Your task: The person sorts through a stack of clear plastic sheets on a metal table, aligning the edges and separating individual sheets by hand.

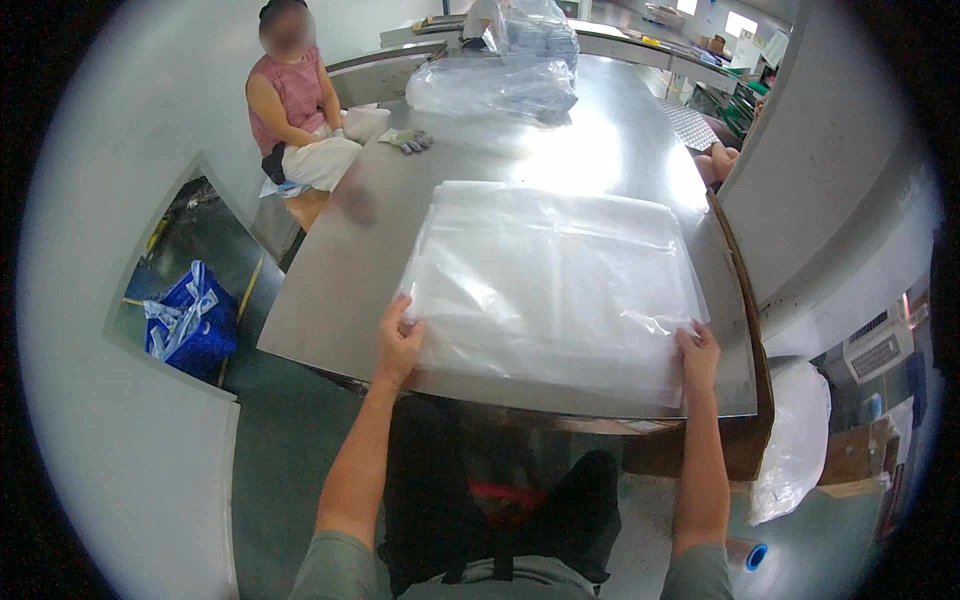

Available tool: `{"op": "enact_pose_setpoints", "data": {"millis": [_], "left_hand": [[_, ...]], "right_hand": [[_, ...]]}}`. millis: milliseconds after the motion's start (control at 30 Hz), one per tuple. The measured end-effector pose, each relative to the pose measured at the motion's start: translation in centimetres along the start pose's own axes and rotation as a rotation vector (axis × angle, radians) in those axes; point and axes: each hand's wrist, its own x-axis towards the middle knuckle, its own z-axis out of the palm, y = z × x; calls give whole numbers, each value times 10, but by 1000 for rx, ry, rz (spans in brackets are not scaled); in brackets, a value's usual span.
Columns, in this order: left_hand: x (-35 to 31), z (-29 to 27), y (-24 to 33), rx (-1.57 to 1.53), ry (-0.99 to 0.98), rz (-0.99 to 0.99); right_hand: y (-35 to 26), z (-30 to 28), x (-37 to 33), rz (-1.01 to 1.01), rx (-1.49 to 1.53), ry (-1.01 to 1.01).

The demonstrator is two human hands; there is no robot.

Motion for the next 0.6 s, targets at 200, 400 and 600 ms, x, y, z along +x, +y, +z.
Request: {"op": "enact_pose_setpoints", "data": {"millis": [200,400,600], "left_hand": [[6,-2,10,-53,-14,-167],[10,-8,25,11,-23,-215],[9,-3,36,-244,75,-381]], "right_hand": [[17,-2,5,-49,-31,-9],[11,8,5,-83,-89,28],[5,7,-1,-42,91,-68]]}}
